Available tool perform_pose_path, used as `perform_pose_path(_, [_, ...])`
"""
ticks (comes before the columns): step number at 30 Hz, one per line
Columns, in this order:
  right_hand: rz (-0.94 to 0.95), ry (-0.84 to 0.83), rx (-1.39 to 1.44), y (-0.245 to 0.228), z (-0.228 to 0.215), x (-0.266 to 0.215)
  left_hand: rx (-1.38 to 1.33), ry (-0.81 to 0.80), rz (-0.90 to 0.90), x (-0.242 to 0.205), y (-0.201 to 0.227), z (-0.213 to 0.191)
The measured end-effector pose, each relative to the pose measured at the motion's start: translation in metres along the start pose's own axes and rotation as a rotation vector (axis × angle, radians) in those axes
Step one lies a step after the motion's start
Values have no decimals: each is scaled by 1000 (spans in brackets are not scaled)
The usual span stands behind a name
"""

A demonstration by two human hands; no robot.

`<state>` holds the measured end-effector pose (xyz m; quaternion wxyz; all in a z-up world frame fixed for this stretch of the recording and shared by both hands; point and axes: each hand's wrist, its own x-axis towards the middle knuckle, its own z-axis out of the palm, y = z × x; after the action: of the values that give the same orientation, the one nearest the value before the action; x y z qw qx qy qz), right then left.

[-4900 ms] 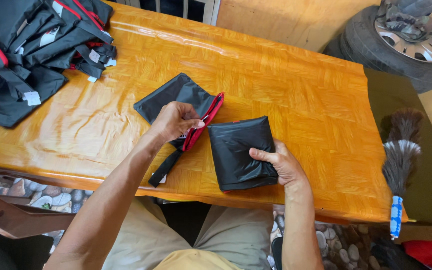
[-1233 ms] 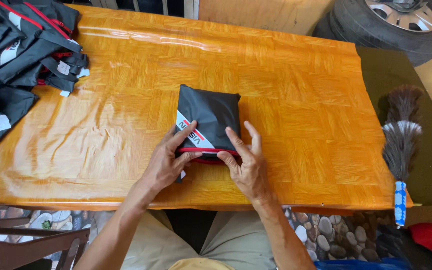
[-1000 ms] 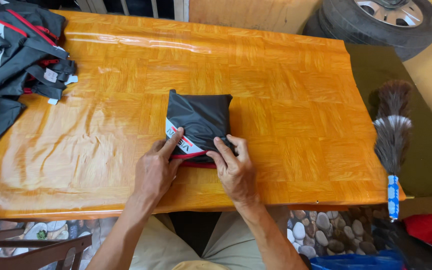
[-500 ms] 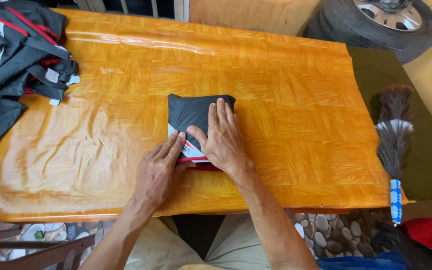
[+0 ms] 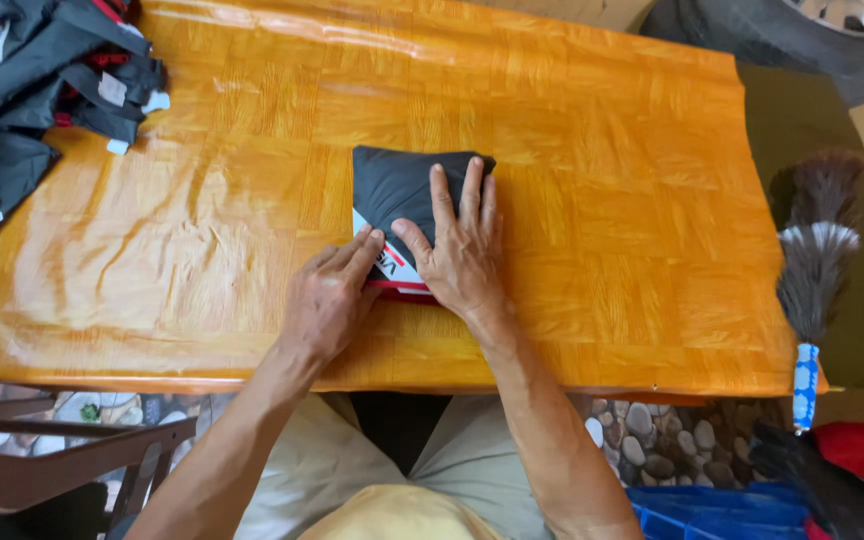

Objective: The person folds black waterproof covers on a table, smoothing the fabric by hand and using a feather duster to clean the material before placing the folded items into a green container.

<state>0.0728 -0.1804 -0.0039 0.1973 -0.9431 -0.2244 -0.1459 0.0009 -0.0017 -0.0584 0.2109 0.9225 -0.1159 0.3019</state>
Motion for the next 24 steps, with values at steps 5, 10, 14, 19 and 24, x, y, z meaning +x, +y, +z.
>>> perform_pose_path(5, [-83, 55, 107, 3, -11, -9, 7, -213, -113, 9, 10, -18])
perform_pose_path(10, [-67, 64, 23, 12, -8, 8, 22, -527, -145, 52, 32, -70])
perform_pose_path(14, [39, -98, 62, 19, 3, 19, -186, -494, -176, 75, 29, -42])
perform_pose_path(19, [82, -104, 159, 29, 12, 11, -325, -540, -90, 73, 13, -13])
perform_pose_path(24, [32, -59, 124, 28, 18, 7, -320, -510, -20, 68, 1, -3])
